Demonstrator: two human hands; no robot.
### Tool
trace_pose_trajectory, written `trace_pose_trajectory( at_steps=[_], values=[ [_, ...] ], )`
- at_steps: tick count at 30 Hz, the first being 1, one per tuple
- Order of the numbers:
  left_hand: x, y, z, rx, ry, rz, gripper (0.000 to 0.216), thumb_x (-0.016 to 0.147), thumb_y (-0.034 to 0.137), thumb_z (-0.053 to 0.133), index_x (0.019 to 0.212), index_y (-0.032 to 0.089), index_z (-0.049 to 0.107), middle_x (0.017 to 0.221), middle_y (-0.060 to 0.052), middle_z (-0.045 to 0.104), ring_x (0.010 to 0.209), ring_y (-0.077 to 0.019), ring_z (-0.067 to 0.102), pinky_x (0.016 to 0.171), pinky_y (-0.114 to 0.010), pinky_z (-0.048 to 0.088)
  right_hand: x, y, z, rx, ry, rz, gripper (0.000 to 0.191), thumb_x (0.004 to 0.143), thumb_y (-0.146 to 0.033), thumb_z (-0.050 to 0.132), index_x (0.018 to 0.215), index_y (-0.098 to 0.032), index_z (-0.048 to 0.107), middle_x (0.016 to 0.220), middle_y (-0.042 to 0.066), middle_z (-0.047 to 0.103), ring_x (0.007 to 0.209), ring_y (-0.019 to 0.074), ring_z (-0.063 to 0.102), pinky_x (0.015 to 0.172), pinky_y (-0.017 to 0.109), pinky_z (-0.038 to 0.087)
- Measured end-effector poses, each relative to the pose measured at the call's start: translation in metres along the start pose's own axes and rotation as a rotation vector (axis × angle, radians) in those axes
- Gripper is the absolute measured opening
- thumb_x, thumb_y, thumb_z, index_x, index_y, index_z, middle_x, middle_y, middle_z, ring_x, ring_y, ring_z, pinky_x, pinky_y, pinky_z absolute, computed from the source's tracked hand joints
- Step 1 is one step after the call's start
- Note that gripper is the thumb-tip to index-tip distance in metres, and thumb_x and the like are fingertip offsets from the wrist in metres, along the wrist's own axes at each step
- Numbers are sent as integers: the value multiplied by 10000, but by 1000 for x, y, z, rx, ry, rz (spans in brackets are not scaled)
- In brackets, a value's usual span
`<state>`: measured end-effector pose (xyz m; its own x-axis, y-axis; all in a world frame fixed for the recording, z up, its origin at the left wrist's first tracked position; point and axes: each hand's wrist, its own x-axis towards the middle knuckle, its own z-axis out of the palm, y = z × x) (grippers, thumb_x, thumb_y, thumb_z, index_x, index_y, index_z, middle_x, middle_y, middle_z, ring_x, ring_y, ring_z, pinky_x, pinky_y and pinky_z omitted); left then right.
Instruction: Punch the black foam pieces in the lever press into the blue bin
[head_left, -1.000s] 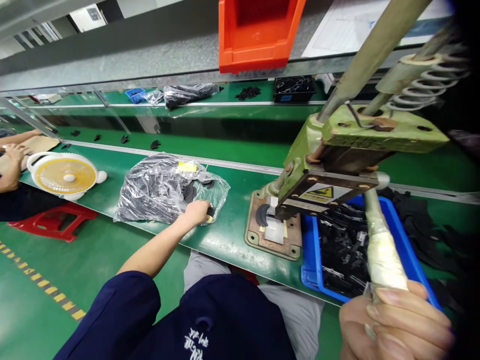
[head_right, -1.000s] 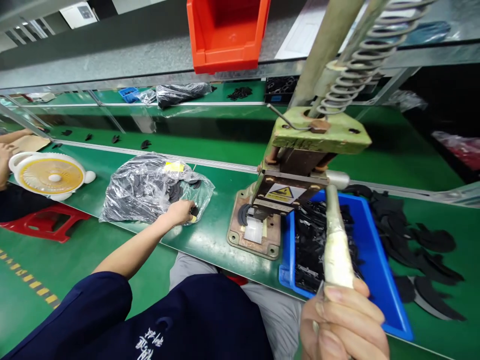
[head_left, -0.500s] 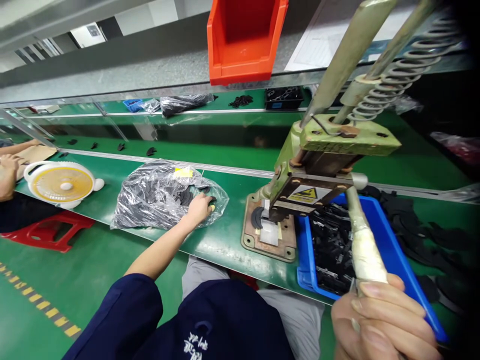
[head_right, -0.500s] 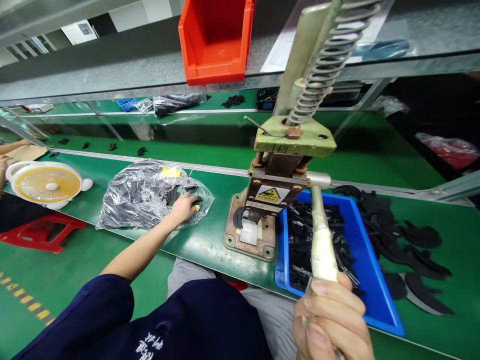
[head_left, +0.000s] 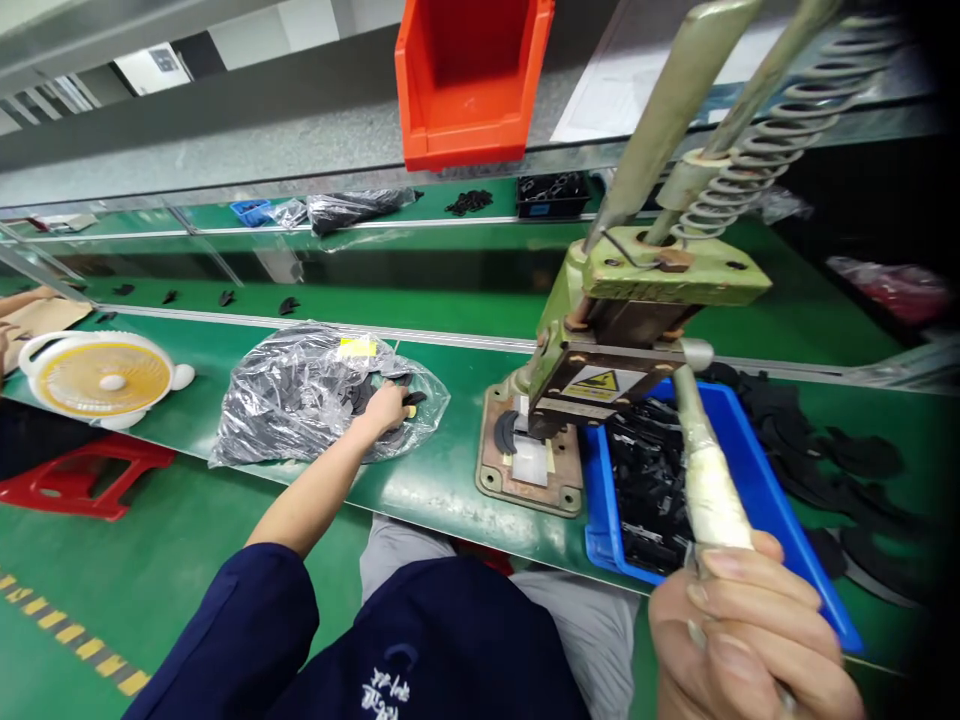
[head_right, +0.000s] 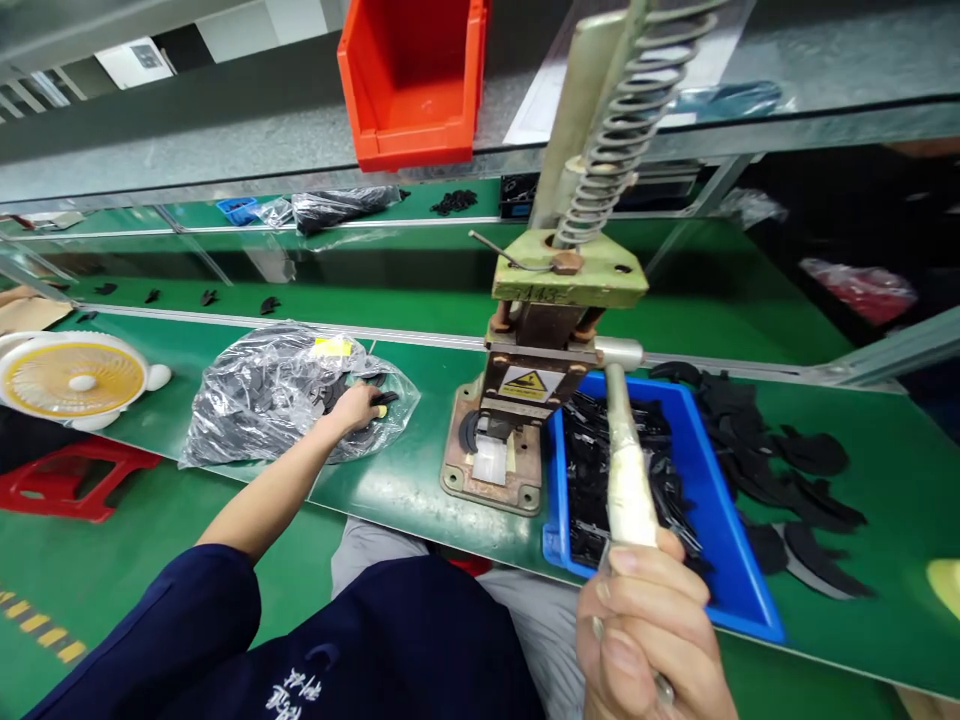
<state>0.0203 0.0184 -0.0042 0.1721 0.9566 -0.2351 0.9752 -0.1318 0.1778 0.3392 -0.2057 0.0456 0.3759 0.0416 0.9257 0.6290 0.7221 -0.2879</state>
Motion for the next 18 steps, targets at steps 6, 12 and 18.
trace_pose_trajectory(
  at_steps=[6,12,18],
  values=[
    [7,-1,-1,-64,5,-75,324,754,170,739,1064,146,650,1042,-116,694,937,-243,662,812,-295,482,1,-10,-2,1,-54,120,241,759,-162,569,549,-205,458,621,-17,600,670,184,586,786,504,476],
    [-4,28,-15,-528,116,-3,284,730,105,719,1000,151,643,775,-16,668,728,-173,644,700,-268,499,3,-10,-1,39,-63,107,213,795,-164,553,593,-195,492,642,-22,584,729,174,588,853,484,462],
    [-25,115,9,-1274,-249,28,373,590,238,897,835,116,644,694,-2,668,546,-98,603,530,-208,518,-2,-9,-8,-7,-103,152,200,823,-211,548,628,-227,505,654,-31,590,718,178,581,870,497,496]
  ],
)
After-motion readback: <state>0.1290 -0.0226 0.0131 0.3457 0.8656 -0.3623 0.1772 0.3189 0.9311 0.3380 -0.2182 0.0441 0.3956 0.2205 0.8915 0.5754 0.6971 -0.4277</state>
